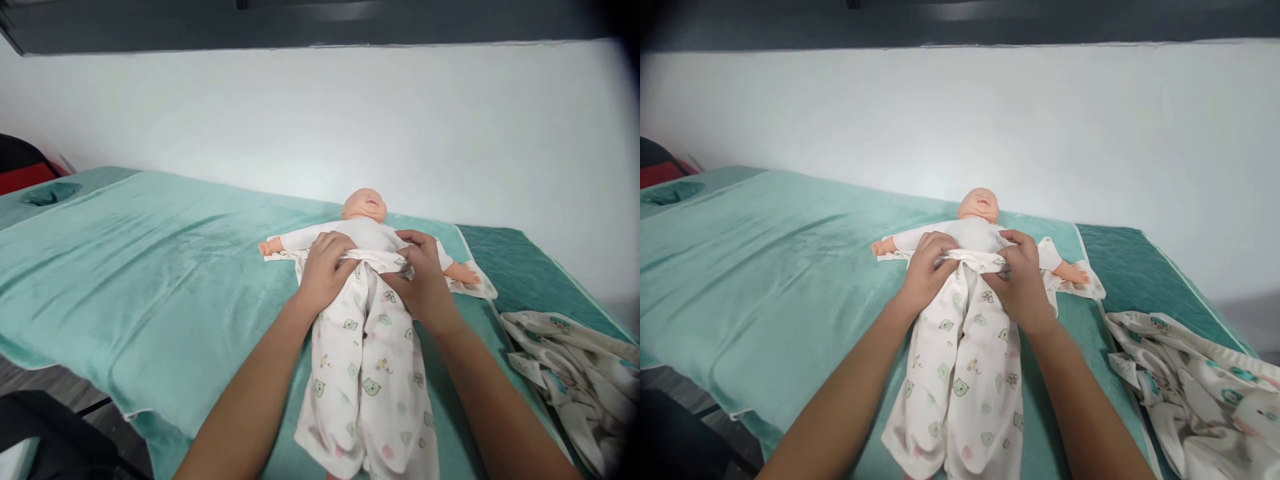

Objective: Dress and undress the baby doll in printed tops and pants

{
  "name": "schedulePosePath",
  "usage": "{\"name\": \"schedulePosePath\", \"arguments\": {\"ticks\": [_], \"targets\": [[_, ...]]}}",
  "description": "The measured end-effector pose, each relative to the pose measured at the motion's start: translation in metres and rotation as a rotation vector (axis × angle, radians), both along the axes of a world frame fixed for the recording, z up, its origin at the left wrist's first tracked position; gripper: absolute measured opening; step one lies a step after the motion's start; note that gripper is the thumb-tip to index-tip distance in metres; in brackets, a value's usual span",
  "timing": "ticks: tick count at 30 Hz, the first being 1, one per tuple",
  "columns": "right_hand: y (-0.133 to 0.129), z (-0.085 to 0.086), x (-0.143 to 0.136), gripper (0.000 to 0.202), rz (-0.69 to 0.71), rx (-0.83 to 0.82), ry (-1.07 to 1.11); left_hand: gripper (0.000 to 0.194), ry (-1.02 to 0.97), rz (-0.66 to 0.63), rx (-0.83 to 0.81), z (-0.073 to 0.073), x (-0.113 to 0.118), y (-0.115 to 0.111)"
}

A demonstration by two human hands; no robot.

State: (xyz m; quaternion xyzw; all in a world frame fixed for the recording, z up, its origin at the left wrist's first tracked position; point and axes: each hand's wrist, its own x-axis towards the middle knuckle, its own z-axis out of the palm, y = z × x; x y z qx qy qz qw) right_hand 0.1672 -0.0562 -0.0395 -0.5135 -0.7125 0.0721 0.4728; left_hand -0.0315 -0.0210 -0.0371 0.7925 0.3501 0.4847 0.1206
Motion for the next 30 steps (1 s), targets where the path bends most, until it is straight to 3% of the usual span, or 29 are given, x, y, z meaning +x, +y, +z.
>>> {"name": "schedulePosePath", "arguments": {"ticks": [9,22,30], "targets": [[-0.002,-0.005,0.000,0.014,-0.059,0.234,-0.139,0.015,0.048,0.092,0.070,-0.005,0.001,-0.003],[-0.007,-0.007,0.010,0.018,-0.149,0.404,-0.418,0.026,0.019,0.178,0.183,-0.012,0.000,-0.006],[-0.022,-0.006,0.013,0.023,-0.201,0.404,-0.547,0.028,0.062,0.213,0.207,-0.014,-0.001,-0.006]]}}
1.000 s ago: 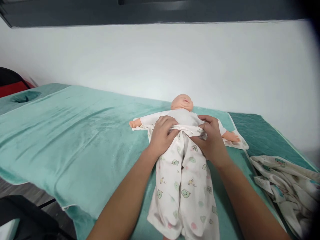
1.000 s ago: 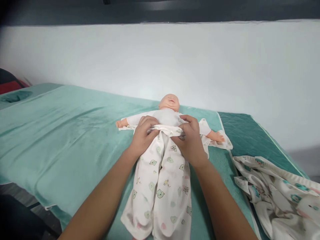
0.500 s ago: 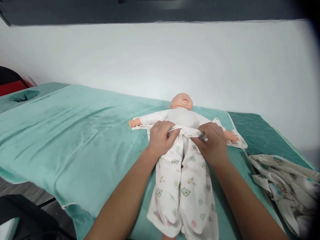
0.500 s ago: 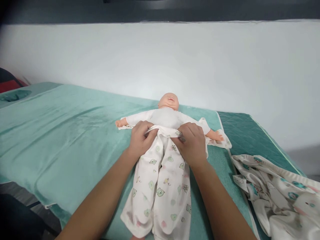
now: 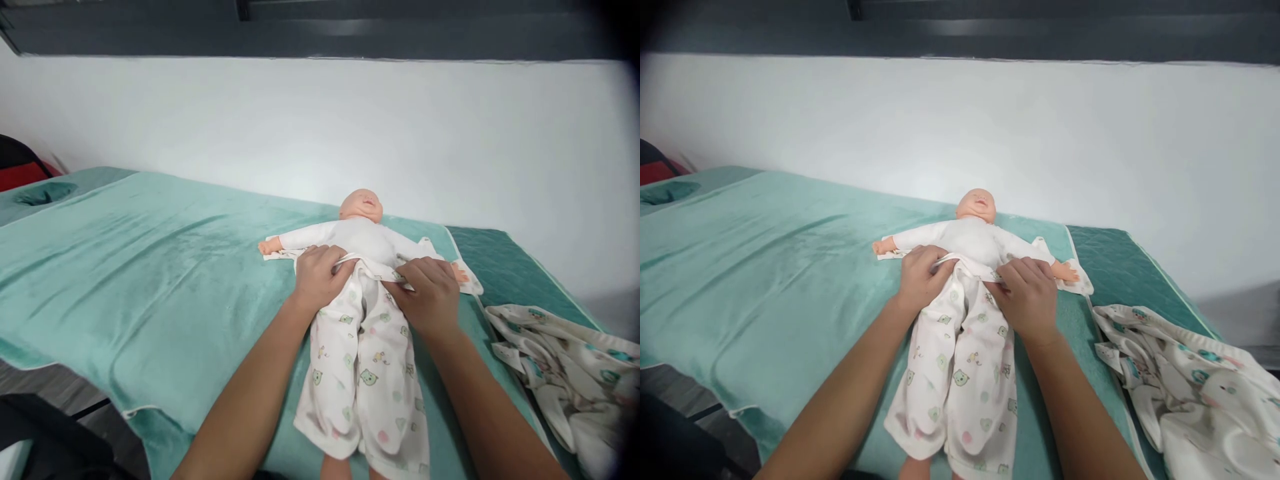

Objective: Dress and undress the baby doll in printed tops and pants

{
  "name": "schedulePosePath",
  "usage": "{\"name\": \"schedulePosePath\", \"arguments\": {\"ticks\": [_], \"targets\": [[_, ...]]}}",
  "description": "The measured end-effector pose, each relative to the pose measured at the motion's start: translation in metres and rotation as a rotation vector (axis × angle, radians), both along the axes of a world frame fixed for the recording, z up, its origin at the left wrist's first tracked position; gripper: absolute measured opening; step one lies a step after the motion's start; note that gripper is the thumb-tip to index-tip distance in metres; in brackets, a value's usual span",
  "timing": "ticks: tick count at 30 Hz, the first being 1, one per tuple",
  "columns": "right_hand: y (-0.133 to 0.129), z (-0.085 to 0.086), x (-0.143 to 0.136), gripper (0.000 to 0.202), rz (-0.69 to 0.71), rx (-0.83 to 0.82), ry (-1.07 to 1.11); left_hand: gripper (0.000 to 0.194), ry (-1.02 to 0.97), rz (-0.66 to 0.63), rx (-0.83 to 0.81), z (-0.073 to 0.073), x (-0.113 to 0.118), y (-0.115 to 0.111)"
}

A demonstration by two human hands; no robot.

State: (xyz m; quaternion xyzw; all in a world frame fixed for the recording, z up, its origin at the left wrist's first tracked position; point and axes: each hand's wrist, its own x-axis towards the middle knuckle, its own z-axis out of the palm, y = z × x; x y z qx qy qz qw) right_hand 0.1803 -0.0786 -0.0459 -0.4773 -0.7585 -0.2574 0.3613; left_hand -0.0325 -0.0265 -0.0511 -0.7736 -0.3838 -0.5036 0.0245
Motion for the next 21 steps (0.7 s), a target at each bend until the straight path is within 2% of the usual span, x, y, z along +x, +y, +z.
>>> {"name": "schedulePosePath", "arguments": {"ticks": [7,12,21], "targets": [[-0.016,-0.006,0.002,0.018,-0.029,-0.115,0.127,0.029,0.023,0.012,0.000,-0.001,-0.001,0.001],[-0.026,-0.011,0.003,0.024,0.001,-0.197,0.207,0.029,0.029,0.001,0.016,-0.003,-0.001,0.002],[-0.021,-0.019,0.004,0.026,0.033,-0.385,0.481,0.022,-0.026,-0.019,-0.062,-0.004,-0.002,0.003]]}}
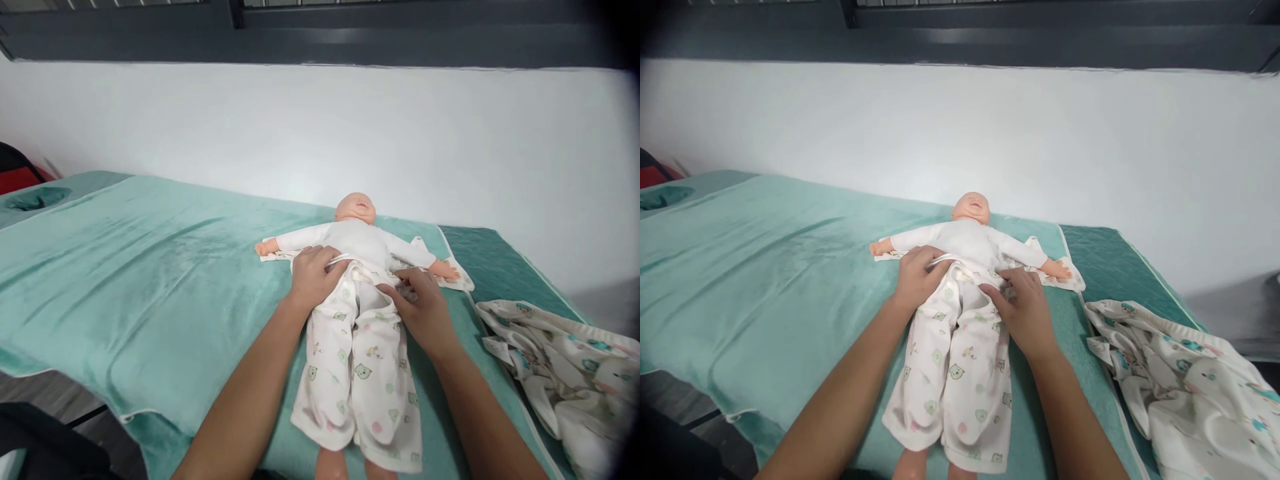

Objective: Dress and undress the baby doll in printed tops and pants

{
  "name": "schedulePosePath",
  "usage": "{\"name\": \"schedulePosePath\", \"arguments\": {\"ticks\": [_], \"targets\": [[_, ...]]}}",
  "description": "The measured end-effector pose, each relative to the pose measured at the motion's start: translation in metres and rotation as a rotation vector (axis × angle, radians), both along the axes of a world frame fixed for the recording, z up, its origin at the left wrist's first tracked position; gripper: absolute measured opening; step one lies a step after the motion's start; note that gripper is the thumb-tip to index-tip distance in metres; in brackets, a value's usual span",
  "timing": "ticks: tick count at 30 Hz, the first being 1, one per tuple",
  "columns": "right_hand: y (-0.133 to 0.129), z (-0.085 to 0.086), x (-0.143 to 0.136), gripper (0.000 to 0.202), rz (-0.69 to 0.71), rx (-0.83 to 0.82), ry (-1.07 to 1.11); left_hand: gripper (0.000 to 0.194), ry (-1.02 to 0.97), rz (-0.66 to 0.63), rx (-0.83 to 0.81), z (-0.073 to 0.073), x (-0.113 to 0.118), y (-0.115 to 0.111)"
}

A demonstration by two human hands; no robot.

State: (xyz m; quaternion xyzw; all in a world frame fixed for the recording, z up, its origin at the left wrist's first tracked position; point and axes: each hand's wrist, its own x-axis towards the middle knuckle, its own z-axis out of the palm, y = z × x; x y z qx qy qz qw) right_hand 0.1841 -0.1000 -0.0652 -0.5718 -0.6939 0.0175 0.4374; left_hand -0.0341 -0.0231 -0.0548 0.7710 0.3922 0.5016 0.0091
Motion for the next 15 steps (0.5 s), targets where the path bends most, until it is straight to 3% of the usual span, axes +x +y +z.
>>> {"name": "schedulePosePath", "arguments": {"ticks": [9,15], "targets": [[0.0036,-0.0055,0.0036,0.025,0.116,-0.033,0.204,0.020,-0.033,-0.012,-0.103,0.0053,0.0006,-0.0031],[0.0034,-0.0040,-0.0010,0.022,0.106,-0.015,0.275,0.019,-0.039,-0.004,-0.128,0.0070,0.0010,-0.0043]]}}
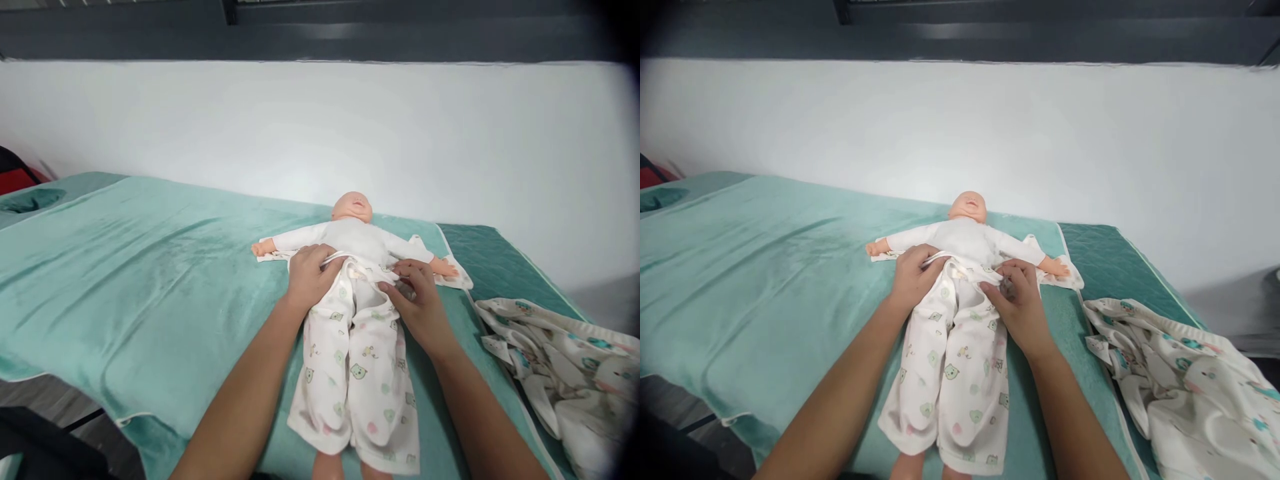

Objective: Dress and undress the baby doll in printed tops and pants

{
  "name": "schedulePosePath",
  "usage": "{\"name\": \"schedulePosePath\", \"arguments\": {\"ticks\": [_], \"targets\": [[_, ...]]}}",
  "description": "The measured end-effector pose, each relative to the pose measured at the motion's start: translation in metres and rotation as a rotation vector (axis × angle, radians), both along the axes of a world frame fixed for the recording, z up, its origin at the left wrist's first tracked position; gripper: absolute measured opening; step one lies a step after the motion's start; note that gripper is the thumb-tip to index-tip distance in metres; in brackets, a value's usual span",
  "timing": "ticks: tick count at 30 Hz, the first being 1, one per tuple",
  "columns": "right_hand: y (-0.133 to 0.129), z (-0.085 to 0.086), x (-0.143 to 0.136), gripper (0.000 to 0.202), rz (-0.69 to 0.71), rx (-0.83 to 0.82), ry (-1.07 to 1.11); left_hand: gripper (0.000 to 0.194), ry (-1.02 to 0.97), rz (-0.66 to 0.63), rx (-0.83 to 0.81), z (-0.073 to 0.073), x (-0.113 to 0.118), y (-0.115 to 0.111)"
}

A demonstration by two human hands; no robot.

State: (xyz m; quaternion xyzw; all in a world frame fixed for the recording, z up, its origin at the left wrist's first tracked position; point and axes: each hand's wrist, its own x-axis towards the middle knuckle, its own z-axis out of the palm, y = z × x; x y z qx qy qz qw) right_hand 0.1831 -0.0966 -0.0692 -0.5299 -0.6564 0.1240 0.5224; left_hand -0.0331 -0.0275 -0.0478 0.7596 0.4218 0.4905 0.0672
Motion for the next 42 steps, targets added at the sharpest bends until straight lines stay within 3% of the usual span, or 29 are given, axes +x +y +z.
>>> {"name": "schedulePosePath", "arguments": {"ticks": [3,8,12,17,21,23,27,36,42], "targets": [[-0.001,-0.001,-0.002,0.021,0.028,-0.018,0.018,0.018,-0.012,-0.011,-0.005,0.001,0.000,0.000],[0.003,0.001,-0.004,0.041,0.027,-0.229,0.056,0.019,-0.016,0.002,-0.036,0.001,0.001,0.000],[0.009,0.005,-0.003,0.042,0.060,-0.326,0.037,0.019,-0.036,0.009,-0.073,0.001,0.002,0.000],[0.009,-0.001,-0.001,0.042,0.114,-0.272,0.060,0.020,-0.072,0.001,-0.121,0.004,0.003,-0.001],[0.010,-0.009,0.001,0.045,0.085,-0.130,0.163,0.020,-0.111,0.010,-0.160,0.007,0.003,-0.003],[0.012,-0.010,0.001,0.050,0.058,-0.147,0.173,0.021,-0.124,0.003,-0.164,0.007,0.003,-0.003],[0.017,-0.006,0.000,0.057,0.031,-0.275,0.110,0.023,-0.131,-0.005,-0.151,0.007,0.003,-0.002],[0.023,0.004,0.000,0.047,0.155,-0.163,-0.005,0.024,-0.128,0.020,-0.175,0.008,0.003,-0.003],[0.015,-0.006,-0.002,0.049,-0.024,-0.119,0.106,0.024,-0.143,0.025,-0.176,0.008,0.003,-0.003]]}}
